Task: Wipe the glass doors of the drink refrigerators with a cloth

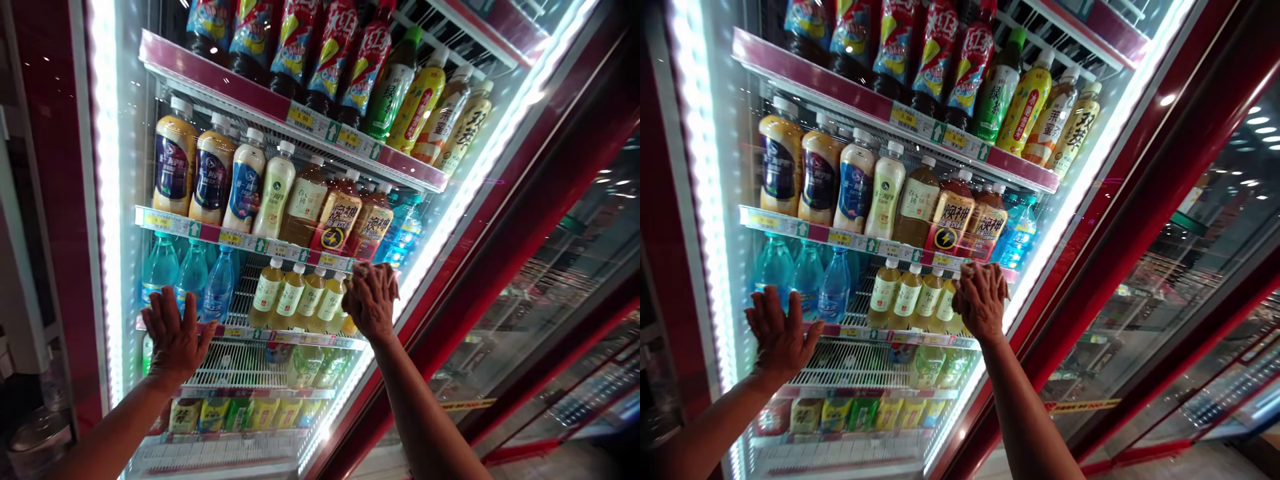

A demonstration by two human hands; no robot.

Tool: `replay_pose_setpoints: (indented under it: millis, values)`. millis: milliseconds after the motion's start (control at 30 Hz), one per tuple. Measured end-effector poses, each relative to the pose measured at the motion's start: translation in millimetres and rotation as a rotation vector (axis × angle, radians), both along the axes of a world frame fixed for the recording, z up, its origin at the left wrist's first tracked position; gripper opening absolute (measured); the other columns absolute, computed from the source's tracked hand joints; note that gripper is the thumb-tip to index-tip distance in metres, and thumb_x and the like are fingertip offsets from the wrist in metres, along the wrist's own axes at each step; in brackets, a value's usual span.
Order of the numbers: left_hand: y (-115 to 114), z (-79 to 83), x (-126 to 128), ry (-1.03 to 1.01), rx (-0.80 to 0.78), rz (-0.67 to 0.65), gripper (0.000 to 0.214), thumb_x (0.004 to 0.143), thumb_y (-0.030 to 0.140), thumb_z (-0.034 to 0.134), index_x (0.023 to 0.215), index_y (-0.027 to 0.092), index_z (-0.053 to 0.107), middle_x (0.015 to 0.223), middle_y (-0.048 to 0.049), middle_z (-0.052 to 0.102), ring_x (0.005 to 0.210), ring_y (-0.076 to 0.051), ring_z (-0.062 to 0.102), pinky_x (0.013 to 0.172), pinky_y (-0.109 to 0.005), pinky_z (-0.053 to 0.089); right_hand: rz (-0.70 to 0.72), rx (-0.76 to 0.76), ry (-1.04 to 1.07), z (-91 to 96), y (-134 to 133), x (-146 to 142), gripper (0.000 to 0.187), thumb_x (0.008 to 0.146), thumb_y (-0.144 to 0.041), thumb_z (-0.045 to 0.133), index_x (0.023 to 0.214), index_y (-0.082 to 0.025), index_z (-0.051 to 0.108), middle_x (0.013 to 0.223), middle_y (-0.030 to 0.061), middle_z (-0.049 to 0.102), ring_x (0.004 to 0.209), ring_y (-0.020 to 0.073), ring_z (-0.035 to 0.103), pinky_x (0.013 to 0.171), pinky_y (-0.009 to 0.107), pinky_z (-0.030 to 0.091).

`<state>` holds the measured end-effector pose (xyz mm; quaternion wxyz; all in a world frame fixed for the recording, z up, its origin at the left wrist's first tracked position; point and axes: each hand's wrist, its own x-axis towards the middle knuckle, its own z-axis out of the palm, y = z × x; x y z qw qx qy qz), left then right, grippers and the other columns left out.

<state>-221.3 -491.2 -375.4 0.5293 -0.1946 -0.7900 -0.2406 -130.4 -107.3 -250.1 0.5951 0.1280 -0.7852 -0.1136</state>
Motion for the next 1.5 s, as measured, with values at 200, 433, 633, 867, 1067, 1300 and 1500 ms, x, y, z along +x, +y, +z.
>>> replay_pose_setpoints:
  millis: [200, 433, 633, 867, 1067, 1300, 1500]
  values:
    - [-2, -2.5, -1, -0.012, 0.007, -0.009, 0.093, 0.096, 0.037, 0.058, 0.167, 0.024, -0.002, 0.173, -0.0151, -0.015, 0.159, -0.04, -0.015, 0.123, -0.073, 0.002, 0.016, -0.18, 0.133, -1.1, -33, -16, 0.067, 0.1, -0.019, 0.049, 0.163, -0.029, 0.029, 0.172, 0.0127, 0.026, 0.162, 0.0346, 0.005, 0.121, 0.075, 0.022]
    - [-5, -3.3, 0, -0.003, -0.017, -0.023, 0.091, 0.097, 0.038, 0.056, 0.167, 0.024, -0.001, 0.173, -0.0171, -0.013, 0.159, -0.042, -0.012, 0.123, -0.074, 0.004, 0.04, 0.035, -0.007, 1.2, -46, -11, 0.057, 0.097, -0.02, 0.059, 0.152, -0.03, 0.048, 0.165, 0.0085, 0.043, 0.161, 0.0294, 0.021, 0.127, 0.063, 0.024]
    - [-9, -5.1, 0, -0.009, -0.033, -0.029, 0.095, 0.096, 0.039, 0.059, 0.166, 0.026, -0.002, 0.172, -0.0183, -0.012, 0.159, -0.044, -0.009, 0.122, -0.076, 0.008, 0.037, -0.132, 0.093, 6.8, -74, -25, 0.067, 0.1, -0.019, 0.052, 0.163, -0.027, 0.03, 0.171, 0.0131, 0.03, 0.162, 0.0337, 0.008, 0.124, 0.072, 0.022]
    - [-18, -8.9, 0, -0.019, -0.052, -0.057, 0.097, 0.093, 0.038, 0.065, 0.166, 0.03, 0.002, 0.173, -0.0149, -0.007, 0.16, -0.043, -0.005, 0.124, -0.073, 0.012, 0.093, 0.091, -0.052, -4.1, -85, -23, 0.055, 0.098, -0.02, 0.058, 0.152, -0.029, 0.049, 0.161, 0.0084, 0.05, 0.161, 0.0273, 0.019, 0.128, 0.06, 0.024]
    - [-24, -7.6, 2, -0.006, -0.07, -0.069, 0.096, 0.093, 0.037, 0.066, 0.166, 0.032, 0.005, 0.174, -0.013, -0.004, 0.16, -0.039, -0.002, 0.127, -0.067, 0.013, 0.083, -0.142, 0.159, 14.5, -102, -39, 0.062, 0.101, -0.017, 0.051, 0.161, -0.027, 0.035, 0.17, 0.0129, 0.032, 0.162, 0.0317, 0.012, 0.125, 0.071, 0.02]
    - [-38, -2.2, 9, -0.03, -0.106, -0.129, 0.094, 0.09, 0.041, 0.071, 0.164, 0.043, 0.014, 0.175, -0.0073, -0.001, 0.161, -0.037, 0.004, 0.129, -0.063, 0.012, 0.129, 0.12, -0.094, -10.9, -131, -34, 0.048, 0.098, -0.02, 0.057, 0.146, -0.029, 0.056, 0.16, 0.006, 0.051, 0.161, 0.0249, 0.018, 0.131, 0.056, 0.019]
    - [-53, 24.9, -3, 0.044, -0.032, -0.093, 0.092, 0.091, 0.041, 0.07, 0.164, 0.042, 0.015, 0.175, -0.0086, -0.002, 0.161, -0.039, 0.003, 0.127, -0.064, 0.006, 0.071, -0.088, 0.081, 10.8, -137, -43, 0.055, 0.102, -0.02, 0.052, 0.156, -0.025, 0.044, 0.17, 0.0105, 0.033, 0.162, 0.0313, 0.008, 0.127, 0.067, 0.021]
